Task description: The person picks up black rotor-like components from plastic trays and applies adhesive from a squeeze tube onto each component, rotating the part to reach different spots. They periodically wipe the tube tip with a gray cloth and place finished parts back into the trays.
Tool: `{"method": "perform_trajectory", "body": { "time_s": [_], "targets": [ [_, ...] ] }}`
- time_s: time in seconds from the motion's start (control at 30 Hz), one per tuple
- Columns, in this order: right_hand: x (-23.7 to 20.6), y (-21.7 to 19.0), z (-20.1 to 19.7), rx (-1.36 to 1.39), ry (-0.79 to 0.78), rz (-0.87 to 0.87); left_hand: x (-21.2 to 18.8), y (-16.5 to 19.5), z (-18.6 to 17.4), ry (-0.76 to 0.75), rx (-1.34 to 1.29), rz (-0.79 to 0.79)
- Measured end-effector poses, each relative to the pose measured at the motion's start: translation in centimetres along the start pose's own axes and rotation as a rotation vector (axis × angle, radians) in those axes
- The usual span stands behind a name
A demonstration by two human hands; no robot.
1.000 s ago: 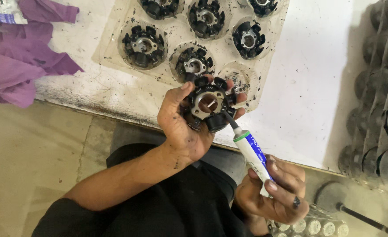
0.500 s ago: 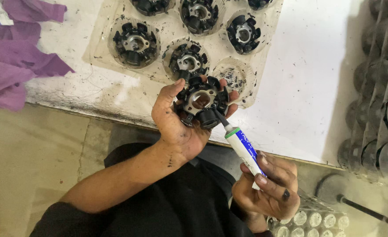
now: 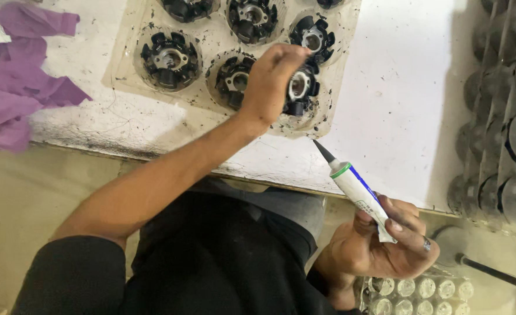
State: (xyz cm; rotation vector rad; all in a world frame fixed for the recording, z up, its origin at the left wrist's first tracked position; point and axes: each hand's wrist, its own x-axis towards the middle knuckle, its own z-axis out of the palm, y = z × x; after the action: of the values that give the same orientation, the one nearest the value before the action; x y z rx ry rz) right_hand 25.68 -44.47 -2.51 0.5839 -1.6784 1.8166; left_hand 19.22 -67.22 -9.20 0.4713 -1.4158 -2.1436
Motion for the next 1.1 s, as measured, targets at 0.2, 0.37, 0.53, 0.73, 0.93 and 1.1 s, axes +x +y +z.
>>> {"method": "perform_trajectory", "body": {
  "time_s": [0.2, 0.37, 0.53, 0.73, 0.93, 1.1],
  "targets": [
    [-0.3, 0.5, -1.1, 0.064, 0.012, 0.041, 2.1, 0.0, 0.8, -0.39, 1.092, 0.35],
    [-0.5, 1.3, -2.5, 0.105, 0.034, 0.084, 2.7, 1.6, 2.2, -0.438, 1.5, 0.471],
    [-0.1, 1.8, -2.9, 0.188, -0.005, 0.224, 5.9, 1.3, 3.5, -0.295, 1.88, 0.452],
    [0.7, 2.8, -3.4, 0.546, 0.019, 0.705, 5.8, 2.0, 4.2, -0.19, 1.645, 0.555],
    [1.5, 4.0, -3.8, 0.541, 0.069, 0.808, -2.6, 8.0, 2.0, -0.547, 1.011, -0.07],
    [1.3, 4.2, -3.9, 0.657, 0.052, 0.867, -11.1, 14.2, 0.8, -0.559, 0.668, -0.118]
  ]
}}
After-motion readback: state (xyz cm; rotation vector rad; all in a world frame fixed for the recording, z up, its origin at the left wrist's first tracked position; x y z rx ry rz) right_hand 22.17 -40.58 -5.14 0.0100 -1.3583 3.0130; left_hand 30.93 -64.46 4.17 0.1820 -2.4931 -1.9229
